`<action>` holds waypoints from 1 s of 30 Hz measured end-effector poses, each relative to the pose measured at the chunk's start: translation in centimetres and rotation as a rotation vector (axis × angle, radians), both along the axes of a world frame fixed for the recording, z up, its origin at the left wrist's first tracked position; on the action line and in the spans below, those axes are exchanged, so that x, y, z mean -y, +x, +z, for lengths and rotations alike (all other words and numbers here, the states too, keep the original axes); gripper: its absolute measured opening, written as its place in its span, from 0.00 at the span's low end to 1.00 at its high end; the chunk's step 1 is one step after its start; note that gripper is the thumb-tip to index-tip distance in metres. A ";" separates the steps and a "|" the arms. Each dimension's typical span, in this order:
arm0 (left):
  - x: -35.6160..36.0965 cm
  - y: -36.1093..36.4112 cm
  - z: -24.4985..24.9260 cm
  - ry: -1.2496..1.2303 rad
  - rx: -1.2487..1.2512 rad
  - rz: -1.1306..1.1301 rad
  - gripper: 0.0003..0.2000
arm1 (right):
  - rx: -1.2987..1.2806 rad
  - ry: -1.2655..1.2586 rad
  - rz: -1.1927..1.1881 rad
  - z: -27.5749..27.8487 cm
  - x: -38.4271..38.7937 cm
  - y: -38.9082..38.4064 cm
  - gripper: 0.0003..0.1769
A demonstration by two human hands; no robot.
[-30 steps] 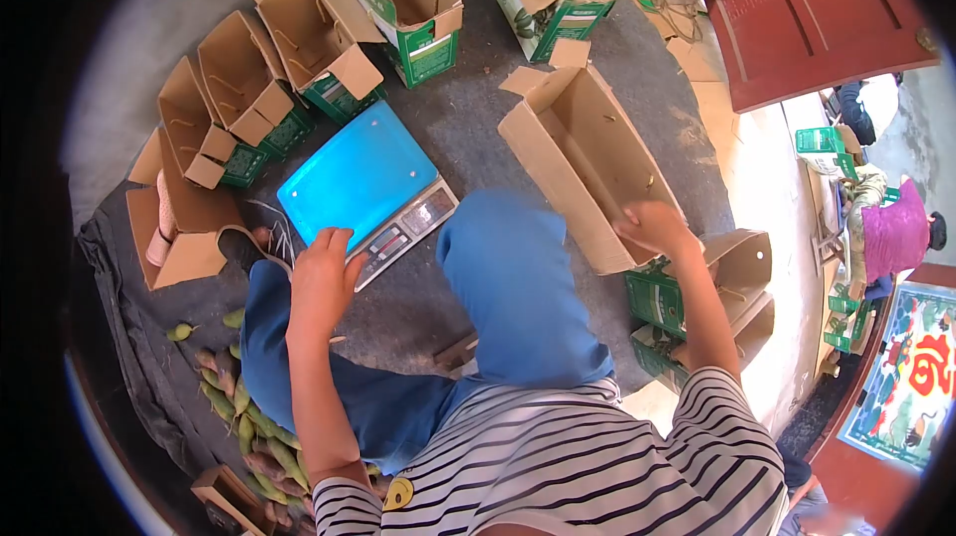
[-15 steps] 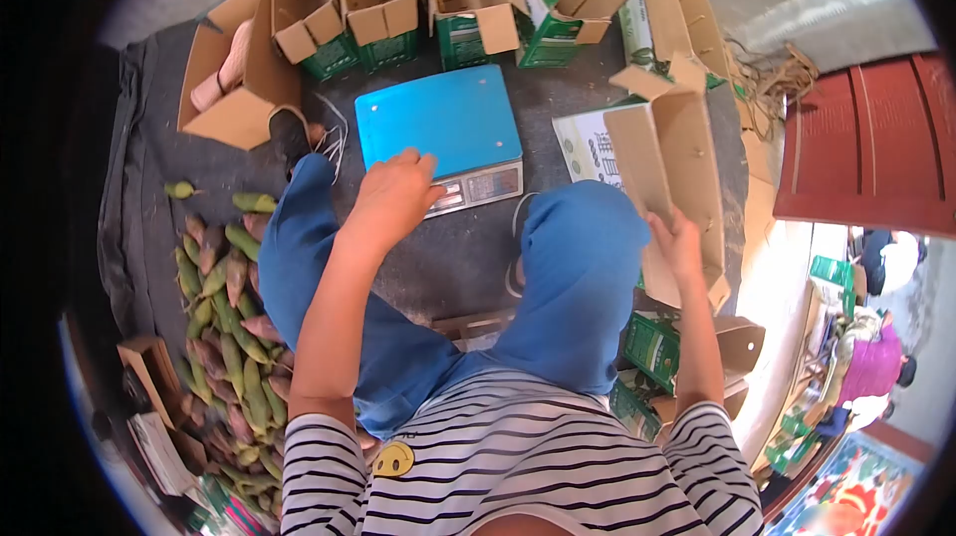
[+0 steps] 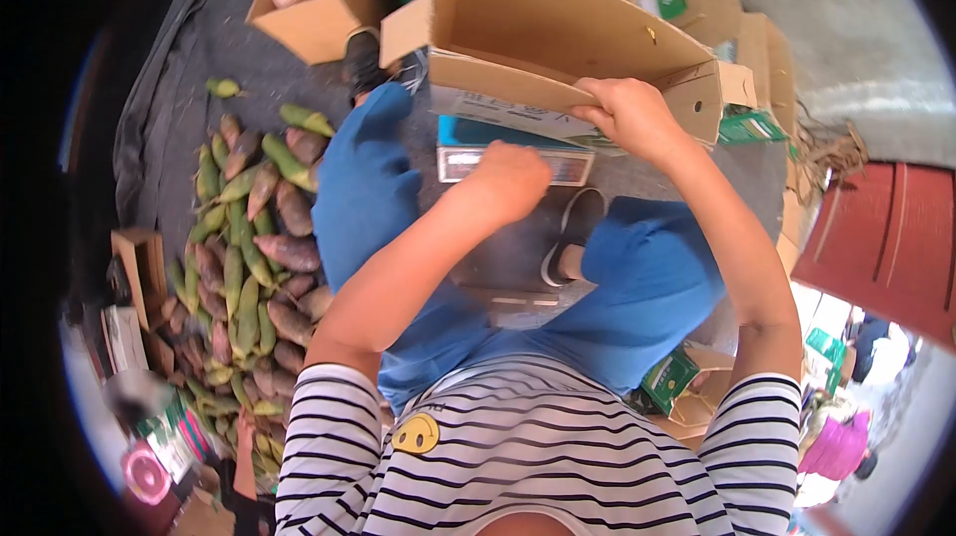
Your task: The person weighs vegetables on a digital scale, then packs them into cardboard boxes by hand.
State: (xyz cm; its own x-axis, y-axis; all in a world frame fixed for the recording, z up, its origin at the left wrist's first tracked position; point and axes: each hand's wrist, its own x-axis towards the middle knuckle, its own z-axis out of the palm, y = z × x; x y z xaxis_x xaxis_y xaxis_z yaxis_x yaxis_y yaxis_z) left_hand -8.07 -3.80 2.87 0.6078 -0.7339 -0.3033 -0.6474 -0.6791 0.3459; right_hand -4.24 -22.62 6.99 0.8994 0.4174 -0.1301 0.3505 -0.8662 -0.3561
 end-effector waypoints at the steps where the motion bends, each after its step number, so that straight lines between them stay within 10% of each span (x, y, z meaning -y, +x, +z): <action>1: -0.1 0.2 0.3 0.018 -0.005 0.005 0.07 | -0.004 0.002 0.019 -1.6 -0.4 0.6 0.12; 10: 0.3 0.3 0.8 -0.087 -0.053 -0.012 0.07 | -0.068 -0.021 -0.039 -6.2 -2.2 0.9 0.12; 14: -3.6 -1.2 7.0 -0.774 0.251 0.087 0.10 | -0.378 0.138 -0.305 -6.4 -2.1 2.0 0.11; 18: -12.7 -4.0 8.3 -1.244 0.585 0.486 0.11 | -0.069 -0.022 0.008 -5.2 -2.6 1.1 0.11; 21: -20.1 -6.8 0.3 -1.046 0.432 1.129 0.10 | -0.119 -0.031 -0.002 -5.1 -3.0 1.5 0.11; 26: -30.5 -21.7 -18.4 -0.048 0.356 1.354 0.23 | -0.159 0.020 -0.022 -5.0 -3.4 0.9 0.10; 30: -39.2 -29.1 -22.5 0.361 0.308 1.834 0.35 | -0.160 -0.019 0.000 -5.5 -2.8 1.3 0.11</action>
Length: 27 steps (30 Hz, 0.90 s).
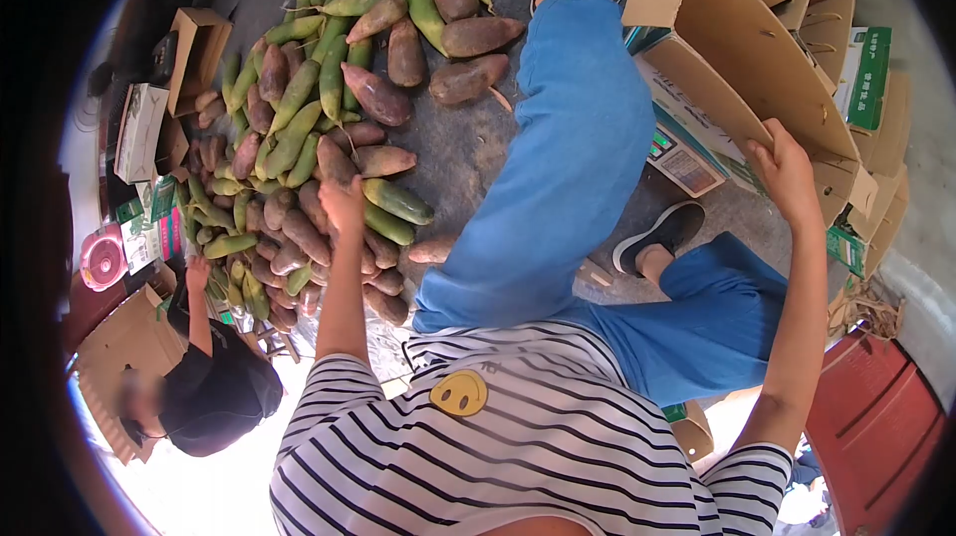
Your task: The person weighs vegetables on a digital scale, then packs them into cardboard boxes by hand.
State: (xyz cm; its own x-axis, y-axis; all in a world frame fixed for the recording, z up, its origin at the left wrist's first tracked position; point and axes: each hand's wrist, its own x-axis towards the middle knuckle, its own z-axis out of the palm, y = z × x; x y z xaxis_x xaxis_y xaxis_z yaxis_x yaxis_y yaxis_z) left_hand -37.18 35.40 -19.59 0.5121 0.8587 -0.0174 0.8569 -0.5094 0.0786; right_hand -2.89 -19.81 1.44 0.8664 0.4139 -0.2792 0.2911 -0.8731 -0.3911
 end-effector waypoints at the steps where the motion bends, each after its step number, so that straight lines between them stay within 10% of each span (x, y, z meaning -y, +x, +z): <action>1: -1.7 -0.1 0.3 -0.057 0.078 0.109 0.44 | -0.013 -0.008 0.002 0.1 -0.1 0.1 0.11; 5: -6.4 0.0 -4.0 -0.380 0.084 0.391 0.55 | -0.050 -0.043 0.009 0.8 -0.5 0.1 0.12; 16: -3.0 1.9 -5.3 -0.446 0.446 0.743 0.41 | 0.016 -0.042 0.026 0.6 -0.1 0.2 0.13; 20: 3.6 4.7 -1.2 -1.211 0.713 0.763 0.26 | 0.024 -0.066 0.014 0.5 0.5 0.2 0.14; 23: 10.2 10.7 5.8 -1.270 0.778 0.653 0.21 | 0.046 -0.054 0.027 0.3 0.7 0.2 0.13; 27: 14.1 19.1 15.8 -1.181 0.819 -0.225 0.29 | 0.025 -0.062 0.043 0.2 0.8 0.4 0.12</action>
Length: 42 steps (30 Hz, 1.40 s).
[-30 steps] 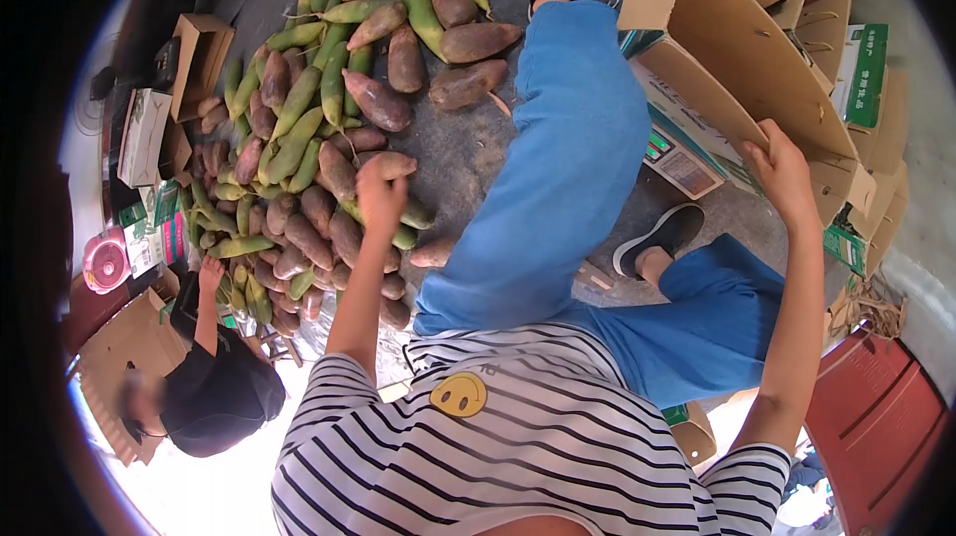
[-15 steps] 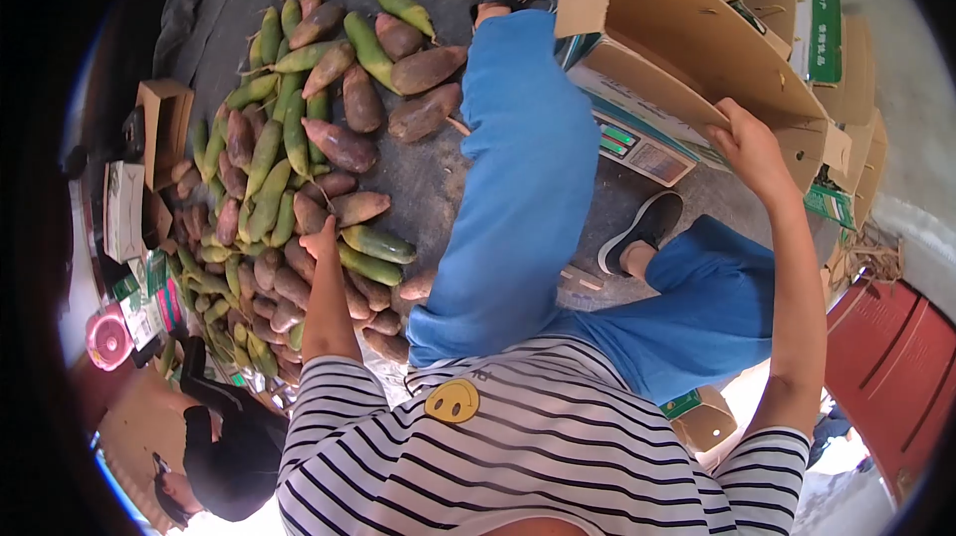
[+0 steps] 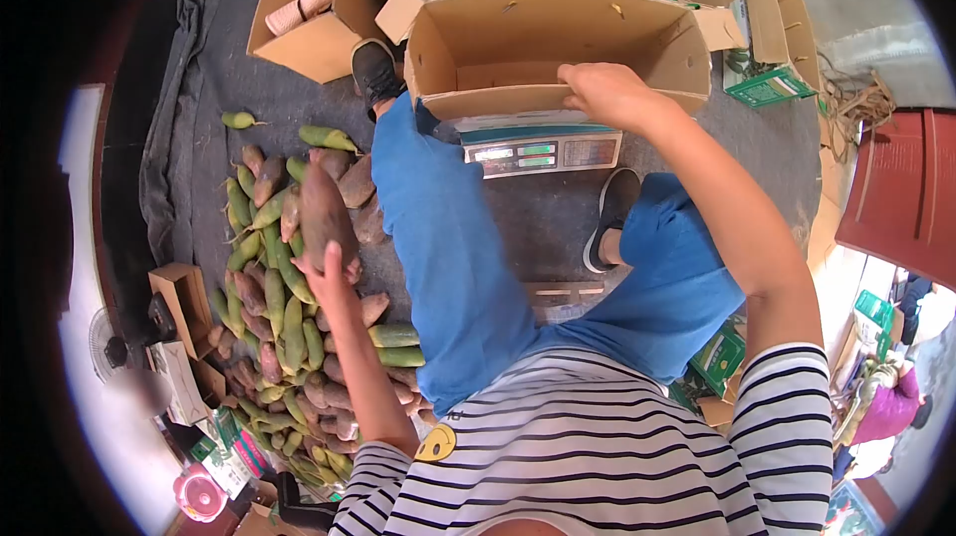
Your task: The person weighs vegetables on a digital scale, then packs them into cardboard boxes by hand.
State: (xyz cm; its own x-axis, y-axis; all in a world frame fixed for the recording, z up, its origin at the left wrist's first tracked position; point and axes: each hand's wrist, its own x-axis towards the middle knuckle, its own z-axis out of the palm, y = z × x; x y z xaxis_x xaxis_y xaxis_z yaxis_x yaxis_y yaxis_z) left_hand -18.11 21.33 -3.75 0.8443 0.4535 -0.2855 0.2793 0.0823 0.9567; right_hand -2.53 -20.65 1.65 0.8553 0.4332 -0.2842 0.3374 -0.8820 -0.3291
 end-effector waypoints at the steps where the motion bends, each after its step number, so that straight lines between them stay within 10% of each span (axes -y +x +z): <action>1: 2.4 2.3 3.9 0.250 0.098 -0.039 0.33 | -0.008 -0.005 0.002 0.0 0.0 0.0 0.12; 8: 15.7 14.9 13.3 0.891 0.498 -0.550 0.33 | 0.057 0.019 0.064 -0.7 0.5 -0.2 0.12; 14: 20.5 19.9 9.9 1.334 0.043 -0.990 0.32 | 0.026 0.149 0.135 -1.2 1.4 0.2 0.10; 19: 16.5 18.3 9.9 1.043 0.442 -0.773 0.28 | -0.032 0.227 0.183 -1.5 1.7 0.3 0.12; 23: 11.0 15.2 10.1 0.680 0.285 -0.527 0.22 | 0.041 0.238 0.164 -1.6 0.7 0.3 0.11; 33: -3.6 -2.9 -10.2 0.879 -0.404 -0.563 0.21 | 0.034 0.275 0.225 -1.2 0.8 1.0 0.12; 42: -5.8 -10.4 -15.5 0.926 -0.688 -0.502 0.24 | -0.062 0.241 0.152 0.3 -0.8 1.2 0.12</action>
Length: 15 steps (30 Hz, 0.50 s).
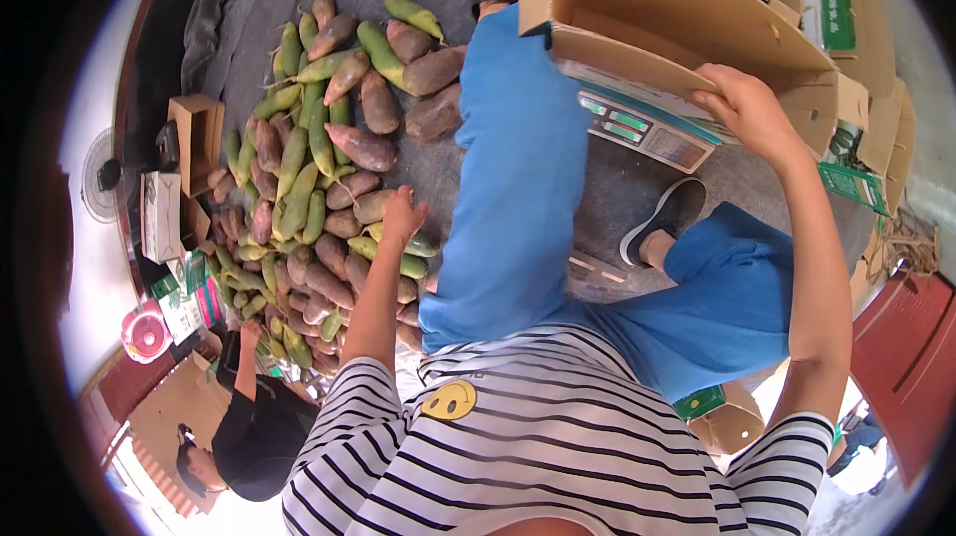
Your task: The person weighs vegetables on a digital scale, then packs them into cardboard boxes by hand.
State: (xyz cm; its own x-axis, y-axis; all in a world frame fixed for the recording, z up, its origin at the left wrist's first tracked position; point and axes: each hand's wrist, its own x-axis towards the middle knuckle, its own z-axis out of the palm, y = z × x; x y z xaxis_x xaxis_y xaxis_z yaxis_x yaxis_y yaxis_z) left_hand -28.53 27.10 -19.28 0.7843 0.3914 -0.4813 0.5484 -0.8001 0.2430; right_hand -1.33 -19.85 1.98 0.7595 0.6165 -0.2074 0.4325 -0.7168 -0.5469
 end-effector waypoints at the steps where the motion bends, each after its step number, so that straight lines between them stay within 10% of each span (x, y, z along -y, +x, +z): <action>1: -1.2 -0.6 -1.9 -0.010 0.078 0.046 0.24 | -0.011 -0.008 -0.004 0.0 -0.1 0.1 0.12; 8: -6.5 -1.9 -2.9 0.197 0.124 0.264 0.22 | -0.080 -0.067 -0.062 0.3 -0.8 -0.2 0.12; 15: -9.4 -4.8 -4.2 0.462 -0.215 -0.236 0.29 | -0.056 -0.050 -0.069 -0.8 0.0 0.1 0.12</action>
